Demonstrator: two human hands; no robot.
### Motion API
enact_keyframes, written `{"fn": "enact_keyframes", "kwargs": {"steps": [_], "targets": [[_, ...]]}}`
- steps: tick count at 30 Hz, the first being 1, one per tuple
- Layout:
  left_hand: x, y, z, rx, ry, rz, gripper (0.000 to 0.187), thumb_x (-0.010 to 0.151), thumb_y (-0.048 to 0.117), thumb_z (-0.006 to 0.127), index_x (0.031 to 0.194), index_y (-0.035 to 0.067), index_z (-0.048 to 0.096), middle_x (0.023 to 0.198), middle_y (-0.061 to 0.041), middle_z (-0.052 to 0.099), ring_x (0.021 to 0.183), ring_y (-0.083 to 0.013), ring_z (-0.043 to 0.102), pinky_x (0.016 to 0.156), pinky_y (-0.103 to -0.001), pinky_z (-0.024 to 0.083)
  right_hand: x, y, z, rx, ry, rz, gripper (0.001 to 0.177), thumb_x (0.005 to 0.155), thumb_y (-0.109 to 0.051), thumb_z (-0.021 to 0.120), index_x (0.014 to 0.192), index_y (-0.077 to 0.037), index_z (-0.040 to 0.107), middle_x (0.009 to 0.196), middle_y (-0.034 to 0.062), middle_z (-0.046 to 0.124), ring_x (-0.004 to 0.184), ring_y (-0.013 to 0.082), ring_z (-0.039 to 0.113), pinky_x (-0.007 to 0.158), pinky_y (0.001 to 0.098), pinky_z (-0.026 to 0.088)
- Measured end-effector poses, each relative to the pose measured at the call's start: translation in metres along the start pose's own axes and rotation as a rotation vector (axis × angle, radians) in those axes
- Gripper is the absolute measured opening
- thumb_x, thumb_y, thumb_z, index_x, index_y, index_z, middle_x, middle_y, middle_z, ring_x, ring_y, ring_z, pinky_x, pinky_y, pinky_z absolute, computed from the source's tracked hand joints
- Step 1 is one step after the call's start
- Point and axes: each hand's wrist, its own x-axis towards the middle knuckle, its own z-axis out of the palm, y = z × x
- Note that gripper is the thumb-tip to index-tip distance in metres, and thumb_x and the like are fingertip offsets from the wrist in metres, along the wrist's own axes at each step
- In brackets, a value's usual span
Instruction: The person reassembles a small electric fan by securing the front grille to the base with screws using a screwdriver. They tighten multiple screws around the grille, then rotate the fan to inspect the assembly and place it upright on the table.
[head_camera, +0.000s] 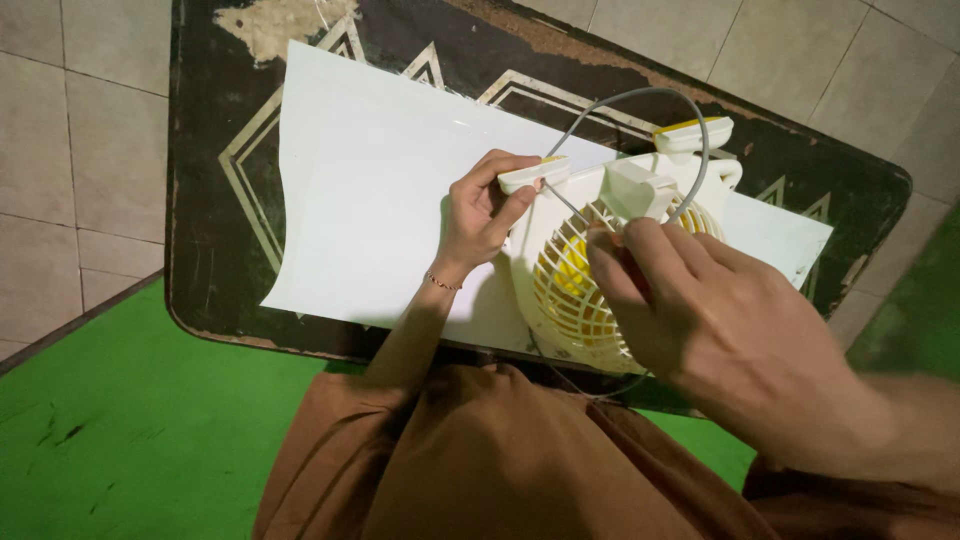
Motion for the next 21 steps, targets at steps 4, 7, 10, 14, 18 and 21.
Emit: {"fn": "enact_keyframes", "kwargs": {"steps": [4,7,10,14,18,21], "targets": [[0.000,0.000,0.001,-0.006,0.006,0.002,0.029,0.102,0.007,0.069,0.127,-0.007,0.066,0.119,-0.012,0.065,0.107,-0.0148,0.067,0.092,-0.025,0.059,0.007,-0.001,-0.007,-0.018,0.040,0.023,0.049,0.090,-0.003,0.061,0.137,0.011,0.058,0.106,0.0169,0.065,0.079,0.0207,0.064,0.062,0.0303,0.059],[0.000,0.000,0.000,-0.003,0.008,0.007,0.029,0.102,0.007,0.069,0.127,-0.008,0.065,0.120,-0.012,0.064,0.108,-0.0151,0.067,0.093,-0.026,0.059,0.011,-0.003,-0.010,-0.182,-0.095,0.043,0.051,0.091,0.000,0.058,0.141,0.009,0.057,0.108,0.0156,0.065,0.082,0.0197,0.065,0.065,0.0275,0.061],[-0.001,0.001,0.000,0.005,0.009,0.013,0.029,0.102,0.007,0.069,0.127,-0.008,0.065,0.121,-0.012,0.064,0.109,-0.0153,0.067,0.094,-0.026,0.059,0.015,-0.003,-0.012,-0.178,-0.085,0.013,0.045,0.091,-0.002,0.057,0.135,0.009,0.058,0.109,0.0182,0.066,0.081,0.0208,0.066,0.059,0.0269,0.059],[-0.003,-0.001,-0.001,-0.005,0.019,0.001,0.029,0.102,0.008,0.068,0.126,-0.008,0.065,0.121,-0.012,0.064,0.108,-0.0151,0.068,0.091,-0.025,0.060,0.018,-0.005,-0.012,-0.184,0.053,-0.066,0.048,0.084,0.000,0.059,0.132,0.006,0.061,0.117,0.0223,0.068,0.081,0.0221,0.067,0.056,0.0270,0.058],[-0.003,-0.006,-0.001,0.004,0.018,0.023,0.029,0.102,0.008,0.068,0.126,-0.008,0.065,0.121,-0.012,0.064,0.107,-0.0149,0.069,0.090,-0.025,0.061,0.019,-0.006,-0.009,-0.229,-0.040,-0.052,0.051,0.086,0.008,0.058,0.138,0.009,0.059,0.110,0.0187,0.068,0.074,0.0183,0.065,0.054,0.0251,0.058],[-0.002,-0.008,-0.002,0.012,0.018,0.016,0.028,0.101,0.009,0.068,0.124,-0.007,0.066,0.118,-0.012,0.065,0.102,-0.0150,0.071,0.086,-0.024,0.064,0.021,-0.006,-0.007,-0.215,-0.186,-0.001,0.051,0.087,0.004,0.056,0.137,0.008,0.057,0.108,0.0198,0.068,0.068,0.0192,0.064,0.043,0.0228,0.055]]}}
